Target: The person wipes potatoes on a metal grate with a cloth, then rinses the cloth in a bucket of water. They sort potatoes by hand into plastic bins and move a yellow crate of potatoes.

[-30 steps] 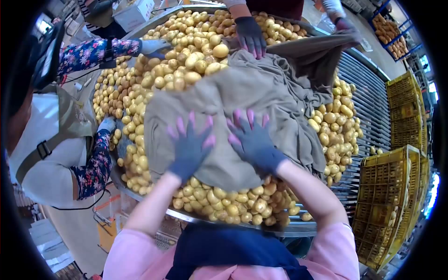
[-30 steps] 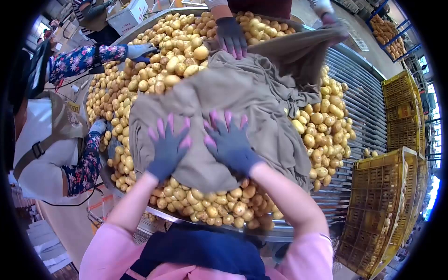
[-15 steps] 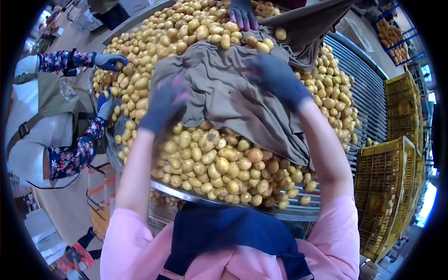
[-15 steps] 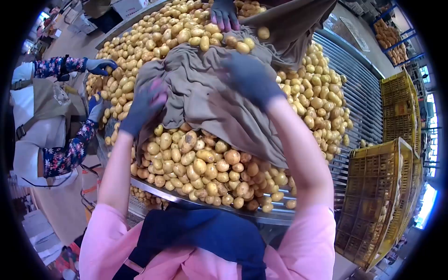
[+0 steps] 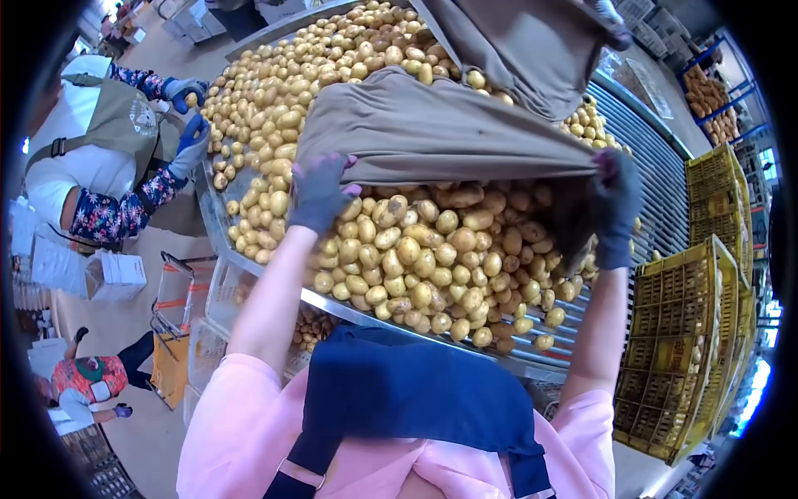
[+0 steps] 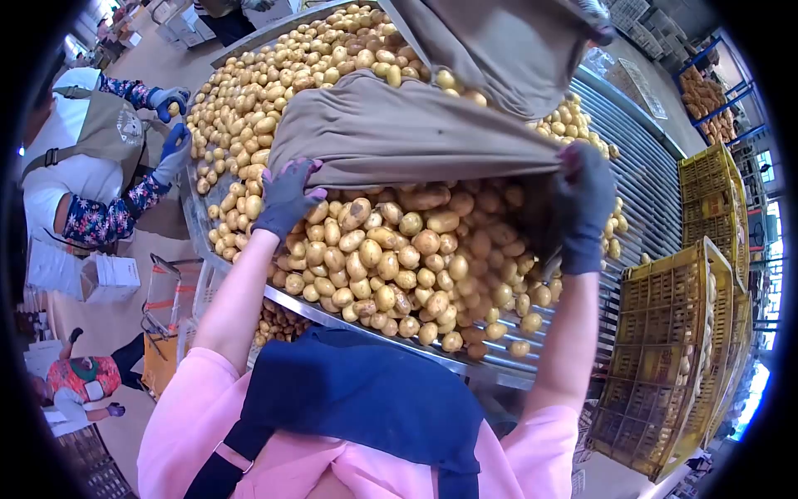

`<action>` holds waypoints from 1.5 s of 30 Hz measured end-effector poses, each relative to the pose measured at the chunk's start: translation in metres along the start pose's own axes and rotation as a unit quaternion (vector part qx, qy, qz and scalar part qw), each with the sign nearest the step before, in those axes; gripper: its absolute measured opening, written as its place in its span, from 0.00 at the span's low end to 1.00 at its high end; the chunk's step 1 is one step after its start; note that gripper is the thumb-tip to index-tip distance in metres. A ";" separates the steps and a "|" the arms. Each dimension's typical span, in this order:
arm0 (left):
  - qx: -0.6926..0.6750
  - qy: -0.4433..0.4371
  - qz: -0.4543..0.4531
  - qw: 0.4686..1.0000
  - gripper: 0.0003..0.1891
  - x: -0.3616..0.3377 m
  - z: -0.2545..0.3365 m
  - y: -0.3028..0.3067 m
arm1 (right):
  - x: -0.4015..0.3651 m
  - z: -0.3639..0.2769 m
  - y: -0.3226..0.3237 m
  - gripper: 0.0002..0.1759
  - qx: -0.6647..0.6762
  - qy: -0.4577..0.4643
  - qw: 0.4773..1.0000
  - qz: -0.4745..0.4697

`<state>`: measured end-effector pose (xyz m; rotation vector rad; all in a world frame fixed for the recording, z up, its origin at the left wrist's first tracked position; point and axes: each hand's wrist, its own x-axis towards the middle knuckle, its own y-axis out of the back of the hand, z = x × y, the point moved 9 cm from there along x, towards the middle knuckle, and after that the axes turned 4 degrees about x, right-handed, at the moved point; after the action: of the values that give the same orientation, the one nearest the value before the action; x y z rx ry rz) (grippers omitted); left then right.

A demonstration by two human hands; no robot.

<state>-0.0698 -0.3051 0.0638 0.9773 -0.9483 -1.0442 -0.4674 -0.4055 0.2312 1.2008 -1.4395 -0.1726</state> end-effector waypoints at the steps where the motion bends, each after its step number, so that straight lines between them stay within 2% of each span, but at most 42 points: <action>1: 0.000 -0.003 0.002 1.000 0.17 -0.001 0.002 0.000 | 0.011 -0.011 0.025 0.07 -0.003 0.058 0.997 0.046; 2: 0.012 -0.025 -0.009 1.000 0.17 0.000 0.007 -0.006 | 0.020 -0.003 0.039 0.09 -0.021 0.024 0.999 0.016; 3: 0.024 -0.047 -0.019 0.998 0.17 0.001 0.010 -0.013 | 0.025 0.004 0.054 0.11 0.018 0.028 0.999 0.018; 4: 0.042 -0.055 0.044 0.997 0.18 0.004 0.011 -0.004 | 0.028 -0.003 0.074 0.11 -0.024 0.075 0.996 0.041; 5: 0.041 -0.055 0.047 0.997 0.18 0.008 0.007 -0.004 | 0.028 -0.011 0.090 0.11 -0.066 0.122 0.988 0.064; 6: -0.117 0.003 0.051 0.992 0.19 0.011 0.000 0.017 | 0.023 -0.006 0.100 0.11 -0.066 0.124 0.988 0.065; 7: -0.272 0.063 0.053 0.959 0.20 0.009 -0.006 0.036 | 0.014 0.010 0.113 0.10 -0.049 0.065 0.994 0.067; 8: -0.303 0.036 0.084 0.949 0.20 0.001 -0.005 0.067 | 0.002 0.021 0.123 0.09 -0.032 0.006 0.997 0.067; 10: -0.376 0.017 0.156 0.914 0.20 -0.028 -0.019 0.124 | -0.032 0.010 0.130 0.09 -0.063 -0.017 0.998 0.018; 11: -0.416 0.022 0.194 0.888 0.20 -0.053 -0.031 0.144 | -0.057 0.002 0.125 0.09 0.021 -0.031 0.999 0.020; 12: -0.214 -0.022 0.236 0.948 0.21 -0.079 -0.034 0.171 | -0.083 -0.010 0.115 0.11 0.058 -0.047 0.997 0.021; 13: -0.001 -0.064 0.264 0.962 0.22 -0.108 -0.035 0.186 | -0.114 -0.008 0.094 0.15 0.077 -0.036 0.996 -0.021; 14: 0.034 -0.042 0.201 0.978 0.22 -0.128 -0.054 0.175 | -0.156 0.006 0.064 0.20 0.020 -0.098 0.985 -0.142; 15: 0.068 -0.021 0.139 0.988 0.22 -0.148 -0.072 0.155 | -0.185 0.001 0.031 0.24 0.031 -0.083 0.962 -0.260; 17: -0.039 0.073 0.038 0.996 0.18 -0.183 -0.110 0.099 | -0.213 -0.038 0.003 0.26 -0.089 0.003 0.932 -0.351; 18: -0.016 0.111 -0.131 0.985 0.14 -0.203 -0.122 0.049 | -0.220 -0.051 -0.008 0.27 -0.127 0.032 0.916 -0.378; 19: 0.005 0.147 -0.297 0.943 0.12 -0.217 -0.123 0.019 | -0.213 -0.041 -0.015 0.30 -0.031 -0.074 0.927 -0.366; 20: 0.032 0.127 -0.266 0.955 0.13 -0.206 -0.115 0.019 | -0.206 -0.031 -0.023 0.33 0.064 -0.178 0.919 -0.347; 21: 0.058 0.104 -0.235 0.965 0.16 -0.180 -0.086 0.022 | -0.192 -0.033 -0.034 0.34 0.121 -0.210 0.921 -0.306; 22: 0.022 0.064 -0.118 0.991 0.22 -0.150 -0.055 0.029 | -0.176 -0.035 -0.049 0.35 0.176 -0.242 0.917 -0.264; 23: -0.017 0.026 -0.001 1.000 0.29 -0.130 -0.024 0.035 | -0.155 -0.052 -0.067 0.34 0.134 -0.173 0.942 -0.256; 25: 0.045 -0.027 0.083 0.995 0.35 -0.107 0.022 -0.009 | -0.145 -0.091 -0.117 0.31 0.040 -0.047 0.966 -0.250; 26: 0.064 -0.025 0.042 0.997 0.35 -0.094 0.046 -0.022 | -0.147 -0.109 -0.143 0.29 -0.010 0.007 0.968 -0.250; 27: 0.083 -0.025 0.004 0.996 0.35 -0.080 0.061 -0.033 | -0.140 -0.120 -0.156 0.29 -0.012 0.009 0.969 -0.246; 29: 0.098 0.000 -0.008 0.995 0.36 -0.039 0.059 -0.035 | -0.123 -0.126 -0.188 0.24 -0.044 0.001 0.952 -0.302; 31: 0.109 0.030 -0.054 0.992 0.37 -0.021 0.055 -0.047 | -0.097 -0.118 -0.221 0.22 -0.011 0.022 0.953 -0.301; 33: 0.114 0.043 0.052 0.991 0.37 0.022 0.051 -0.037 | -0.080 -0.131 -0.220 0.23 -0.046 0.027 0.959 -0.279; 35: 0.140 0.027 0.071 0.987 0.37 0.008 0.054 -0.043 | -0.083 -0.130 -0.224 0.26 -0.064 0.031 0.969 -0.237; 36: 0.172 0.016 0.082 0.981 0.37 -0.008 0.054 -0.042 | -0.099 -0.131 -0.215 0.29 -0.025 0.051 0.974 -0.220; 37: 0.145 0.009 0.057 0.988 0.36 -0.031 0.054 -0.043 | -0.117 -0.132 -0.201 0.32 0.000 0.083 0.974 -0.212; 38: 0.097 -0.002 0.027 0.995 0.36 -0.055 0.051 -0.037 | -0.124 -0.143 -0.180 0.33 -0.005 0.094 0.954 -0.285; 39: 0.099 -0.041 0.029 0.994 0.35 -0.078 0.049 -0.046 | -0.144 -0.143 -0.168 0.34 -0.011 0.090 0.952 -0.293; 40: 0.134 -0.020 0.007 0.991 0.35 -0.091 0.048 -0.052 | -0.162 -0.136 -0.170 0.34 -0.014 0.074 0.950 -0.303; 41: 0.133 -0.019 0.007 0.991 0.35 -0.079 0.044 -0.063 | -0.153 -0.137 -0.175 0.34 -0.014 0.075 0.950 -0.304; 42: 0.159 -0.010 -0.033 0.987 0.35 -0.068 0.036 -0.088 | -0.143 -0.137 -0.182 0.34 -0.018 0.061 0.940 -0.335; 43: 0.170 -0.006 -0.049 0.984 0.35 -0.051 0.037 -0.082 | -0.139 -0.139 -0.190 0.33 -0.018 0.043 0.929 -0.367; 45: 0.160 0.009 -0.066 0.985 0.34 -0.009 0.031 -0.079 | -0.128 -0.128 -0.223 0.31 -0.031 0.056 0.926 -0.372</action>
<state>-0.1199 -0.3179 -0.0034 1.3277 -1.0675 -1.0098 -0.2711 -0.3485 0.0297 1.6298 -0.8111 -0.6530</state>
